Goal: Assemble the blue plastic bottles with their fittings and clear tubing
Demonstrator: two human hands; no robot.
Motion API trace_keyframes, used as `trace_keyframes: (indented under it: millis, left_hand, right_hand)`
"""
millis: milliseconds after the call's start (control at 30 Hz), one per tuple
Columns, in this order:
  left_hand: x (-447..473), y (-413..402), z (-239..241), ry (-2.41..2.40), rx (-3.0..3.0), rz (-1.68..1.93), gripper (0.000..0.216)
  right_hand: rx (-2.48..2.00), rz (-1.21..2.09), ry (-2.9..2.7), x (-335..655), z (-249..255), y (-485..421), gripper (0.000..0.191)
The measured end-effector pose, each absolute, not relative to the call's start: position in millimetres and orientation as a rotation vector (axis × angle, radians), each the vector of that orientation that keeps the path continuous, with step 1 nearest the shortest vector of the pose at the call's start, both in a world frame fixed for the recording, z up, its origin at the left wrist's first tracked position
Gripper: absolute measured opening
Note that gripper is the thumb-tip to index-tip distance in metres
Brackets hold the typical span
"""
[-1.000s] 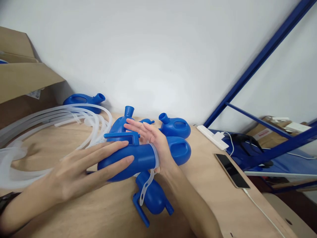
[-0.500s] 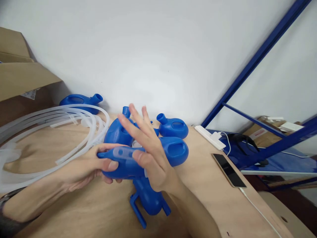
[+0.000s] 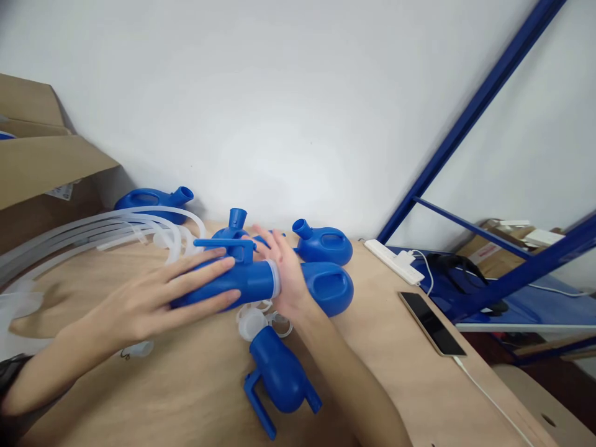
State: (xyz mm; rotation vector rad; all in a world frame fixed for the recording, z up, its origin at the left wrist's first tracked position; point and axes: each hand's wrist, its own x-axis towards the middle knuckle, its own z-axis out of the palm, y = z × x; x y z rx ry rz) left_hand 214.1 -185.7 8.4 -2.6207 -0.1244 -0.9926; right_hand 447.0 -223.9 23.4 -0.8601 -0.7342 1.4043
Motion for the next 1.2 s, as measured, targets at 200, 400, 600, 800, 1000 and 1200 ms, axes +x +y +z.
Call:
trace_keyframes:
  millis: [200,400,600,800,1000,1200]
  left_hand:
    - [215,-194,-3,-0.15,-2.416,-0.966,0.061]
    - [214,-221,-2,-0.324,-2.454,-1.055,0.058]
    - [226,-227,6,-0.631,-2.776,-1.432,0.059]
    - [238,-214,15,-1.019,-3.212,-1.542,0.067]
    - [222,-199,14,-0.448,-2.727,-1.351,0.051]
    - [207,-186,20,-0.092,-2.167,-0.962,0.044]
  right_hand:
    - [-0.875,1.557,-0.784,443,22,-227,0.043]
    - [-0.994,1.439,-0.853,433,34,-245,0.032]
    - [-0.922,1.211,-0.973,434,45,-264,0.031]
    - [-0.884,0.966,-1.064,429,47,-271,0.033]
    - [-0.789,0.908,-0.923,433,28,-240,0.033]
    - [-0.804,1.32,-0.769,429,21,-234,0.037]
